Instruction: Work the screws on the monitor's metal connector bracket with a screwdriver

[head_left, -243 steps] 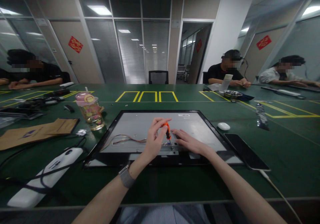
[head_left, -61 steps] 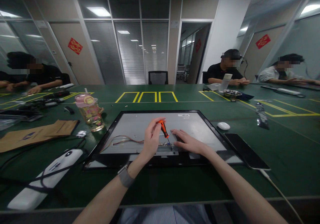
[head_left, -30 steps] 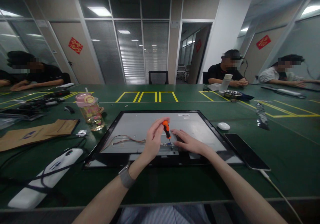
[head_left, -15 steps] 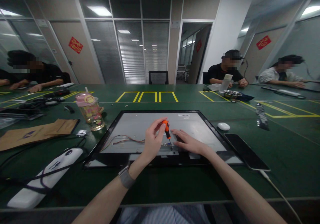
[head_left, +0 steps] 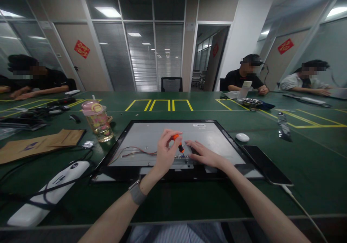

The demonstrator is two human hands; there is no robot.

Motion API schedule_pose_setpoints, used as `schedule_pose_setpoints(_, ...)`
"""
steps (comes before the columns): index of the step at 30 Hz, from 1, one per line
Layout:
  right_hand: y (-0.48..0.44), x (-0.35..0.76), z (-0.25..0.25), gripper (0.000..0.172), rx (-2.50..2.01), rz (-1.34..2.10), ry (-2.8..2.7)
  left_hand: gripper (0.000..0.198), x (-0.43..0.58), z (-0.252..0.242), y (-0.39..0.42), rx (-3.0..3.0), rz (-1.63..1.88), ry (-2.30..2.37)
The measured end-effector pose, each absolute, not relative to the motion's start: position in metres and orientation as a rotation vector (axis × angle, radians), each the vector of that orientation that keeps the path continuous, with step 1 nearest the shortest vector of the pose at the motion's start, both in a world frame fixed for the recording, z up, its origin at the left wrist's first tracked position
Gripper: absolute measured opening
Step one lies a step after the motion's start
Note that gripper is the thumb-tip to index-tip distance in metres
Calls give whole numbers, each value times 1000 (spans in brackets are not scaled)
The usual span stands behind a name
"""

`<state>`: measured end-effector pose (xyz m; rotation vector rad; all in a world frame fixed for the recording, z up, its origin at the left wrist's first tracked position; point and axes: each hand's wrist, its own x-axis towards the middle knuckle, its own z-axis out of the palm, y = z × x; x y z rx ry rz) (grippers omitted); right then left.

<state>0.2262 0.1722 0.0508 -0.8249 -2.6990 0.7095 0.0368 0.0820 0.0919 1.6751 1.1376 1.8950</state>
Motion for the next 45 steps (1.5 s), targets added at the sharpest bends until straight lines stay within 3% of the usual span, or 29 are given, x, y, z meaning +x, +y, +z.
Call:
schedule_pose_setpoints(6, 172, 225, 52, 58, -825, 690, -2702, 29, 38, 96, 80, 1670, 1910, 1085)
schedule_pose_setpoints(13, 170, 226, 54, 58, -844, 713, -2701, 21, 36, 95, 82, 1679, 1926, 1205)
schedule_pose_setpoints(19, 170, 225, 54, 58, -869, 721, -2700, 33, 36, 93, 83, 1657, 1825, 1012)
schedule_pose_setpoints(25, 171, 226, 52, 58, -862, 727, -2686, 20, 37, 92, 84, 1692, 1896, 1155)
schedule_pose_setpoints(31, 171, 225, 52, 55, -803, 695, -2700, 32, 38, 93, 81, 1689, 1822, 1052)
schedule_pose_setpoints(37, 172, 225, 49, 58, -839, 712, -2693, 20, 38, 89, 84, 1732, 1879, 1130)
schedule_pose_setpoints(45, 172, 225, 50, 58, -813, 694, -2693, 27, 39, 91, 82, 1663, 1851, 1105)
